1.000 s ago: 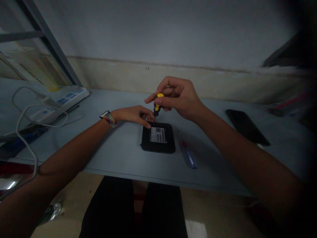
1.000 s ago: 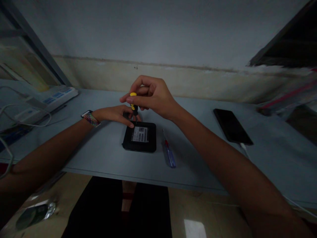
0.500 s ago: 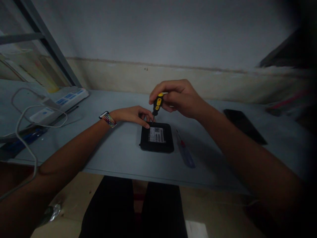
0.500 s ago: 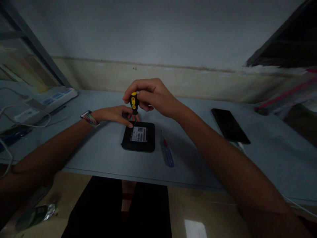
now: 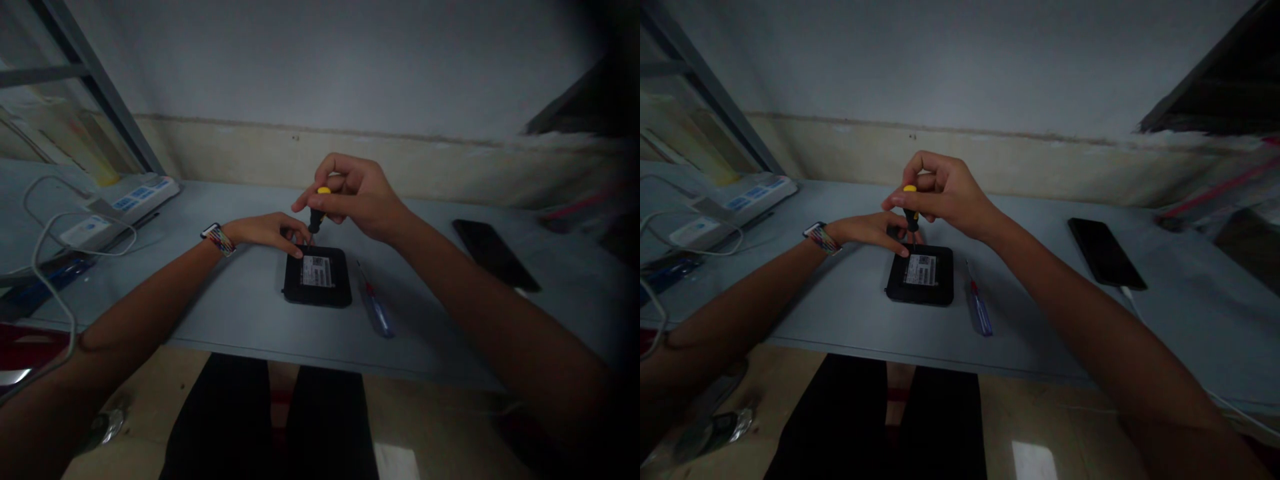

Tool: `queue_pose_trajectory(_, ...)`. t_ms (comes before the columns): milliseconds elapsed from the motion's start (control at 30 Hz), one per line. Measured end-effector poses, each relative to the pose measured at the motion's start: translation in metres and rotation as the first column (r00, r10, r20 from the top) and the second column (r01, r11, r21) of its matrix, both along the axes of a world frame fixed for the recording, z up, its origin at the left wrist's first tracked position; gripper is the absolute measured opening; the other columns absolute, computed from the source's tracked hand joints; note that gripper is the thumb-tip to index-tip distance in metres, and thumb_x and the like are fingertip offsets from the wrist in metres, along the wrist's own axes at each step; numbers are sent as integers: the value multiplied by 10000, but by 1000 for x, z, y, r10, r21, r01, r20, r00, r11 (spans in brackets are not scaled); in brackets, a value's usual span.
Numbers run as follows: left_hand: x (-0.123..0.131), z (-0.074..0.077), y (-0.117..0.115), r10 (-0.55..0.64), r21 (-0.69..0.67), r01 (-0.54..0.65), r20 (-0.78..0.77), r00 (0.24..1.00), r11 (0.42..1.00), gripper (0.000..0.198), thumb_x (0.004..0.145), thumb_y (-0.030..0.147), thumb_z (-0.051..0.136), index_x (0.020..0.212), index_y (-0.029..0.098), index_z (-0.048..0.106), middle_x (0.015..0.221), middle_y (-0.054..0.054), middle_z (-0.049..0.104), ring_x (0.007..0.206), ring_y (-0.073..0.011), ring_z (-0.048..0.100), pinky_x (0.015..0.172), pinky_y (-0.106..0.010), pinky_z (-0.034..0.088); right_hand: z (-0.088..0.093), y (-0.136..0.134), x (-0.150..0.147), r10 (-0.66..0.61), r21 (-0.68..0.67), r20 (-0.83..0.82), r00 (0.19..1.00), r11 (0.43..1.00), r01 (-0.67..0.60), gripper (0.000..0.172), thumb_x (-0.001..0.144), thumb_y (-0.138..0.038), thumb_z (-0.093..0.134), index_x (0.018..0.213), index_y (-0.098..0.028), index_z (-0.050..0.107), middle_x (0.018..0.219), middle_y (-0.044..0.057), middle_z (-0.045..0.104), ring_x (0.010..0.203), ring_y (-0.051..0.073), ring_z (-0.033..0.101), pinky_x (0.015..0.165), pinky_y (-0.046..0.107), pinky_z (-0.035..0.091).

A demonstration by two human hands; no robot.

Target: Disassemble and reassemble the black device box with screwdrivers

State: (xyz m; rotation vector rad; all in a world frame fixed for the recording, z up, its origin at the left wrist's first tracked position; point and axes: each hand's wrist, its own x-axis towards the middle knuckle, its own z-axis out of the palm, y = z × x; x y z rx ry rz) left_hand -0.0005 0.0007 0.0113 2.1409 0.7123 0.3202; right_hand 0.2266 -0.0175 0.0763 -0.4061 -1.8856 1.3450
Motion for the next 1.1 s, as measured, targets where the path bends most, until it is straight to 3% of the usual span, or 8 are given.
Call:
queue_pose_trajectory(233, 1, 4, -1, -18, 3, 18, -2, 1000, 1000, 438, 829, 450, 869, 1200, 219, 835, 1086, -57, 786, 940, -193, 605, 850, -311, 441, 6, 7, 11, 2, 96, 21, 1000, 995, -4, 207, 855, -278, 886, 947, -143, 758, 1010, 74, 840, 538, 49, 484, 430, 203, 335)
queue_pose_trajectory(433, 1, 3, 0, -10, -19, 10, 13, 1000, 1000, 422, 805, 447, 891, 1166, 233, 845, 1061, -47, 787, 942, -193, 612, 838, -311, 430, 11, 10, 17, 98, 35, 102, 990, 994, -102, 215, 923, -302, 780, 1079, -158, 814, 1078, 75, 836, 530, 57, 487, 425, 221, 342)
queue_pose_trajectory(700, 1, 4, -1, -9, -24, 10, 20, 1000, 1000, 422, 813, 449, 891, 1164, 220, 841, 1043, -51, 764, 922, -187, 591, 839, -306, 436, 11, 0, 7, 114, -27, 53, 992, 993, -113, 239, 954, -322, 668, 973, -112, 781, 875, 76, 786, 487, 62, 415, 407, 244, 240)
queue_pose_trajectory(867, 1, 4, -2, -5, -13, 5, 3, 1000, 1000, 430, 825, 448, 881, 1189, 224, 836, 1043, -48, 760, 937, -191, 591, 851, -304, 435, 6, -1, 3, 91, -5, 29, 995, 996, -91, 274, 879, -288, 833, 1077, -141, 716, 816, 10, 730, 550, 62, 502, 427, 211, 240)
queue_pose_trajectory(967, 0, 1, 0, -9, -7, 8, -6, 1000, 1000, 452, 828, 471, 876, 1202, 220, 832, 1064, -53, 761, 941, -192, 590, 857, -306, 438, 1, 1, 1, 62, -25, 1, 998, 998, -62, 354, 829, -269, 914, 1006, -174, 623, 785, -12, 715, 551, 59, 521, 435, 193, 269)
queue_pose_trajectory(1100, -1, -2, 2, 0, 4, 0, 6, 1000, 1000, 449, 812, 477, 890, 1172, 215, 839, 1045, -53, 761, 926, -189, 589, 833, -303, 433, 2, 1, 1, 53, -23, 5, 999, 998, -53, 404, 819, -272, 935, 915, -192, 551, 862, 31, 766, 545, 51, 522, 428, 186, 297)
